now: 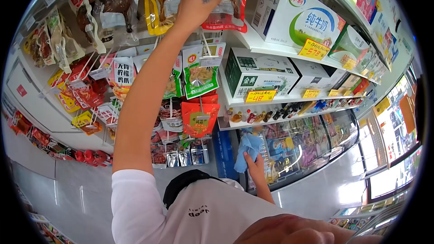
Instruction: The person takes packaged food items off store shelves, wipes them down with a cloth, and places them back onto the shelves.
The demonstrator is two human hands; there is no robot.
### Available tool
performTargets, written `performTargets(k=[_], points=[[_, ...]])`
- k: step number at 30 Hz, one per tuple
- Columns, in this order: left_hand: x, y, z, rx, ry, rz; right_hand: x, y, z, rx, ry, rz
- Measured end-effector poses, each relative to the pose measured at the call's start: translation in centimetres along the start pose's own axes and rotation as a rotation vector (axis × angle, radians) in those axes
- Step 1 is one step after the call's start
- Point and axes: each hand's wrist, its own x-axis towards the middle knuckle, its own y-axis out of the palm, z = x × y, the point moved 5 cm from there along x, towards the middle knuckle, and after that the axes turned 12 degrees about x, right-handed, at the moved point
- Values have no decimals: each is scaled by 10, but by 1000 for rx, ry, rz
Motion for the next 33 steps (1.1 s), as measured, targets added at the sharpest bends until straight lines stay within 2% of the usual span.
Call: performTargets(k=[1, 2, 6, 8, 11, 12, 15, 18, 21, 24, 32, 33], points=[[5, -1, 0, 89, 79, -90, 5, -1, 1, 9, 3, 2], [6, 13, 14, -82, -119, 171, 7, -1, 0, 21, 10, 1], [9, 24, 15, -194, -310, 304, 14, 0, 5, -41, 29, 6], [10, 26, 11, -387, -454, 420, 18, -3, -4, 2, 35, 0], [11, 30, 27, -385, -429, 322, 20, -5, -3, 3, 41, -1], [9, 18, 12, -507, -511, 356, 21, -6, -2, -7, 44, 1], [12, 8, -4, -522, -412, 363, 23, -9, -9, 39, 39, 6], [2, 2, -23, -706, -394, 427, 23, -12, -13, 35, 56, 25], [-10, -7, -38, -922, -491, 329, 22, -14, -14, -6, 22, 42], [-16, -22, -40, -776, -468, 259, 18, -15, -15, -11, 0, 29], [-10, -68, -85, -1185, -491, 259, 13, -19, -28, -13, 61, 22], [-13, -71, -87, -1170, -541, 277, 15, -20, -32, -3, 71, 31]])
